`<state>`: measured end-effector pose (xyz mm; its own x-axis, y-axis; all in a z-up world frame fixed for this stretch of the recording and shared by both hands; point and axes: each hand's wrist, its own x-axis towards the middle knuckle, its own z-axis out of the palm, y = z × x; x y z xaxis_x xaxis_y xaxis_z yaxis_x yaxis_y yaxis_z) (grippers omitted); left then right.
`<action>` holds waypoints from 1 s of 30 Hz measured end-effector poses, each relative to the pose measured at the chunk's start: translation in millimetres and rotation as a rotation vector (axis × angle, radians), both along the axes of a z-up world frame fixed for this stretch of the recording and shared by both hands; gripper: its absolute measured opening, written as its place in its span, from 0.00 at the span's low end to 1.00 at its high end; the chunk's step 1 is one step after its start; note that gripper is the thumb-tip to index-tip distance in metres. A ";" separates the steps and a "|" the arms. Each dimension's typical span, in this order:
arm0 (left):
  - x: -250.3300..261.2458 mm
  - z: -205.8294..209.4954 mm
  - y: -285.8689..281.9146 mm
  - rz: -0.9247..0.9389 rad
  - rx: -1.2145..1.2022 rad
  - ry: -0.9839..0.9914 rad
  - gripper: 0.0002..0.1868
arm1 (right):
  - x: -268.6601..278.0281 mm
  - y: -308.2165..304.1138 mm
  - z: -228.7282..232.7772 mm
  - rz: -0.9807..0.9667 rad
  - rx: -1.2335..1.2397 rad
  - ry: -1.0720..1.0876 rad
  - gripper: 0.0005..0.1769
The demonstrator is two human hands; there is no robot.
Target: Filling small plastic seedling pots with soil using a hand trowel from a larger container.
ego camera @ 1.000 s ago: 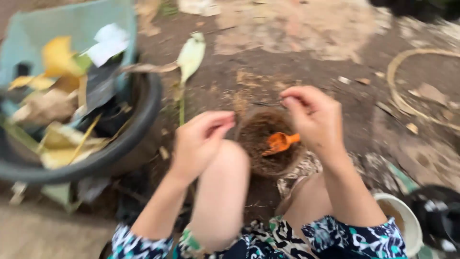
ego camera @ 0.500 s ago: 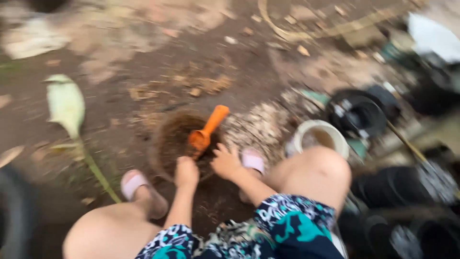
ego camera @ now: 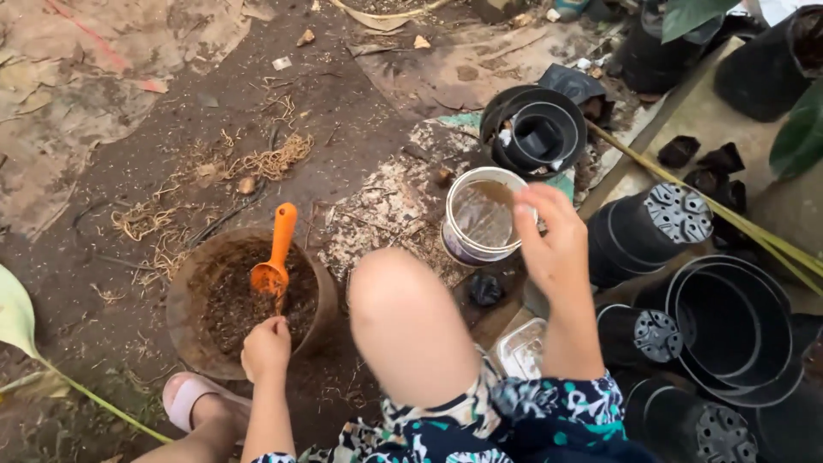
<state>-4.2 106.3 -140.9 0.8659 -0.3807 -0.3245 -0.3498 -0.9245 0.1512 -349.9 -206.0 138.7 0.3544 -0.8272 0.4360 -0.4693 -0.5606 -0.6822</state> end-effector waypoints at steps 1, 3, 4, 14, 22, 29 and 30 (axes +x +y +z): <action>-4.5 14.0 -3.7 0.002 -0.001 -0.001 0.13 | -12.2 -11.3 -34.5 0.002 -0.001 -0.001 0.09; -16.4 41.5 -7.2 -0.043 -0.199 -0.120 0.16 | -34.9 -34.4 -102.3 0.016 0.291 0.412 0.09; -18.1 44.2 -9.1 -0.031 -0.202 -0.124 0.16 | -37.4 -43.4 -150.5 0.026 0.284 0.411 0.09; -31.1 49.0 -8.2 0.035 -0.369 -0.294 0.08 | -62.3 -78.5 -476.9 0.056 0.773 0.959 0.23; -28.8 34.1 -17.3 0.031 -0.425 -0.310 0.07 | -7.0 -56.0 -320.2 0.203 0.761 1.019 0.19; 5.4 132.3 -67.0 0.156 -0.768 -0.039 0.15 | 100.3 -16.6 -62.1 0.252 -0.021 0.669 0.16; 9.1 165.2 -75.0 0.158 -0.901 0.048 0.16 | 109.5 7.4 -5.5 0.362 -0.174 0.492 0.13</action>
